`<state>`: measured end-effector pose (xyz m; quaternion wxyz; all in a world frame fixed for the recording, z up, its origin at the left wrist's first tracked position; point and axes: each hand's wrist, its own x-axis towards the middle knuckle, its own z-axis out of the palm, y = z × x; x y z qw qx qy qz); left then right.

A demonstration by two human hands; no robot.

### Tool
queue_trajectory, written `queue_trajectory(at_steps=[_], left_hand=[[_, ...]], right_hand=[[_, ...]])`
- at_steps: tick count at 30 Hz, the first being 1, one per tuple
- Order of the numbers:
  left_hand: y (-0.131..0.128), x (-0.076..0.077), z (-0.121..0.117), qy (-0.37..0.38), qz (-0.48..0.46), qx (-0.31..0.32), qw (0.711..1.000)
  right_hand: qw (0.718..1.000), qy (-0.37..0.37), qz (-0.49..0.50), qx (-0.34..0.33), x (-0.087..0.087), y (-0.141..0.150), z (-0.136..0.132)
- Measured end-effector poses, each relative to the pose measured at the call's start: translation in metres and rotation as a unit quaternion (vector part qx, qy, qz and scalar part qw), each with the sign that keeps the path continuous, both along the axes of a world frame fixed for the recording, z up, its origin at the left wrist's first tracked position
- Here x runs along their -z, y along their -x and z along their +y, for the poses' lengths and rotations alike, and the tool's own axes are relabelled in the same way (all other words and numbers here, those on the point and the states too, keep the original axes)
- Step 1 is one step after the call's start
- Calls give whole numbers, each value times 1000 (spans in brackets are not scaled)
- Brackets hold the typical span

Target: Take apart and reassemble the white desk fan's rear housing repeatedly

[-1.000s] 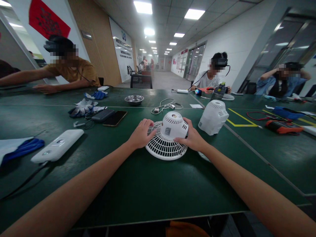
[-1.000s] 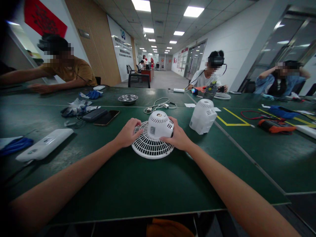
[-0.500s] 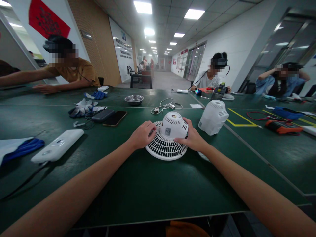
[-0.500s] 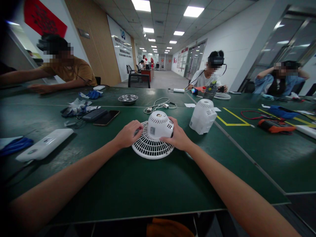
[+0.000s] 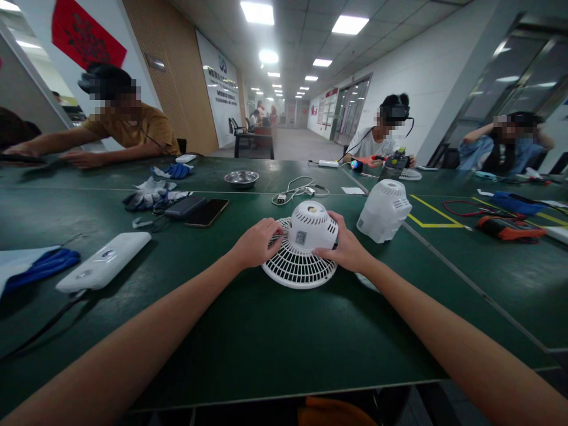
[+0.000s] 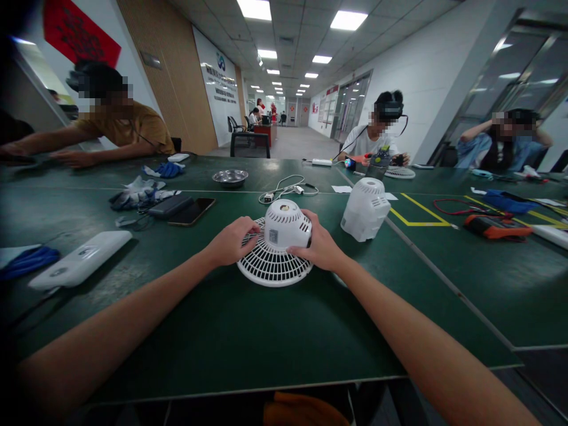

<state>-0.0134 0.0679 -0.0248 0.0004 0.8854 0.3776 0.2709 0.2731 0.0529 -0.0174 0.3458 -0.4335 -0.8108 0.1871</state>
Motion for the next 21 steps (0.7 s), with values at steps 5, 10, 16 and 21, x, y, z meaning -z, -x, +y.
queue_trajectory(at_steps=[5,10,16,21], left_hand=[[0,1,0,-9,6,8,1000],[0,0,-1,-6,0,-2,1000],[0,-1,-2,-3,-7,-19,1000],[0,-1,-3,-9,-18,-37,999]], right_hand=[[1000,6,-1,-1,-1,1,-1],[1000,5,5,0,-2,1,-1],[1000,14,10,-3,-2,1,-2],[1000,13,6,-2,-2,1,-1]])
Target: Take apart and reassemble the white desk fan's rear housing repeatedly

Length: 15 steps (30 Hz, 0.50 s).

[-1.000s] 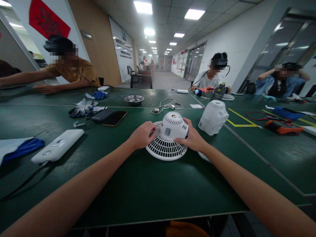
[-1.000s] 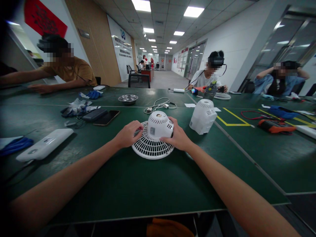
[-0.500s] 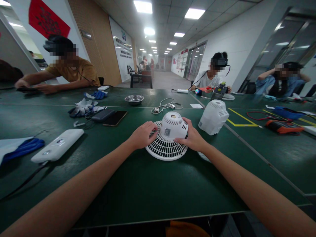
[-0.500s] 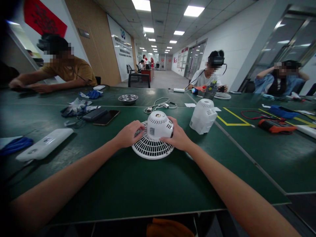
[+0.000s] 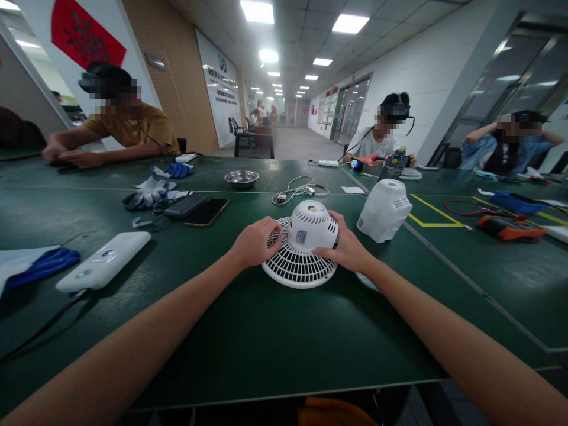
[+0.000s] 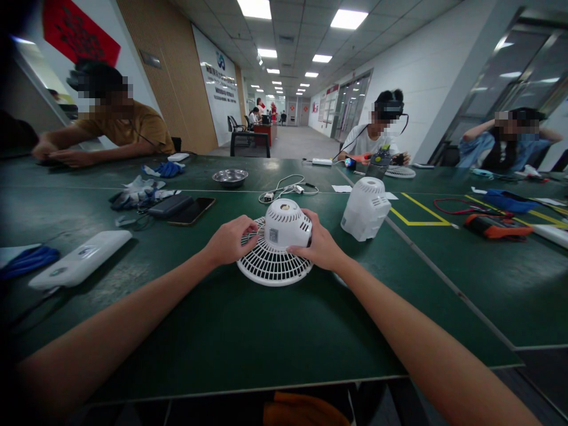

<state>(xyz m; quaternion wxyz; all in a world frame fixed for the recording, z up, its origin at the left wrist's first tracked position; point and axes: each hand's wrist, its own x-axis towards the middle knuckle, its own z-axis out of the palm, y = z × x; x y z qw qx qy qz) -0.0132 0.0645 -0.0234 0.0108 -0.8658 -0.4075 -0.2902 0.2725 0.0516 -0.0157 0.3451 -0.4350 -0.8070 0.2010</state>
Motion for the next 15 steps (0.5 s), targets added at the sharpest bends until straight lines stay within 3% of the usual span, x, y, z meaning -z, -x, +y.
queue_trajectory(at_steps=[15], left_hand=[[0,3,1,6,-34,-64,997]], right_hand=[[1000,-5,11,-3,2,-2,2]])
